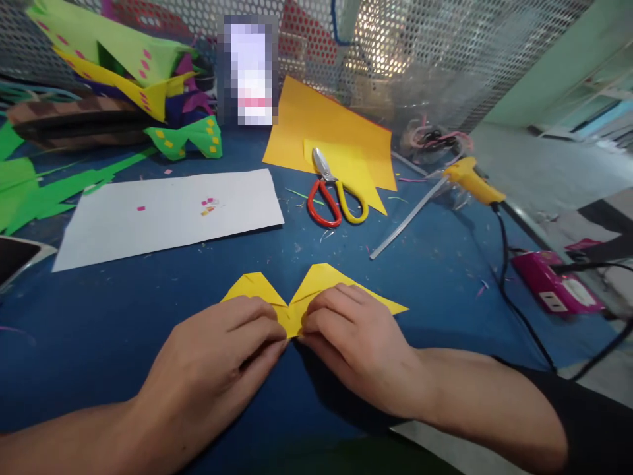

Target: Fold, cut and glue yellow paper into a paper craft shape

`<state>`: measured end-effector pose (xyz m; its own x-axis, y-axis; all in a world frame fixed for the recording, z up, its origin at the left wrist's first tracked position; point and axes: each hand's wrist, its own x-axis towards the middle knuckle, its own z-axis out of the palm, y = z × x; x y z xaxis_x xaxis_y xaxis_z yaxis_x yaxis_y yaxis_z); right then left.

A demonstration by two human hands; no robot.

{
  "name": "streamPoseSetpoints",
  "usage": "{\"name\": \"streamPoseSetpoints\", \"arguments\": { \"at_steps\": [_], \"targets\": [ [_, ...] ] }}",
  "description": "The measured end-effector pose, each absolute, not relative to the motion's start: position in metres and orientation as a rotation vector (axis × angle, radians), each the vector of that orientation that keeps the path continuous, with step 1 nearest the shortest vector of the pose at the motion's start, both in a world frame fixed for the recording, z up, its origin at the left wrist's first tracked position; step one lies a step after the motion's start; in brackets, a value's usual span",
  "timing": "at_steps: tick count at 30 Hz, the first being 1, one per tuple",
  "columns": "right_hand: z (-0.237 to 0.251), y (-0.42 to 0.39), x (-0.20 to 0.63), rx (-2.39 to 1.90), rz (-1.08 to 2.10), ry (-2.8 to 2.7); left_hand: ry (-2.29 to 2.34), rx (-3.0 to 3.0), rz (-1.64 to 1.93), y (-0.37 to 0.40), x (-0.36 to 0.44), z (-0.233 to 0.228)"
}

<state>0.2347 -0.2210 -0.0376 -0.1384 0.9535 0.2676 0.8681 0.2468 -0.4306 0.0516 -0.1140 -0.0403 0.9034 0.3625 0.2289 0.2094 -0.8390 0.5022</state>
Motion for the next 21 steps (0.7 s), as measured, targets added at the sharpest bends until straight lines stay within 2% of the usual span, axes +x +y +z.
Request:
{"name": "streamPoseSetpoints", "arguments": {
  "at_steps": [11,21],
  "targets": [
    [-0.0353,-0.2213,0.2341,-1.718,0.357,-1.944,0.467,2.509,0.409,-0.1151,0.0540,-0.0359],
    [-0.0316,-0.2215,0.2318,-1.914,0.259,-2.015,0.535,2.581,0.380,-0.1144,0.0600,-0.0326]
  ]
}}
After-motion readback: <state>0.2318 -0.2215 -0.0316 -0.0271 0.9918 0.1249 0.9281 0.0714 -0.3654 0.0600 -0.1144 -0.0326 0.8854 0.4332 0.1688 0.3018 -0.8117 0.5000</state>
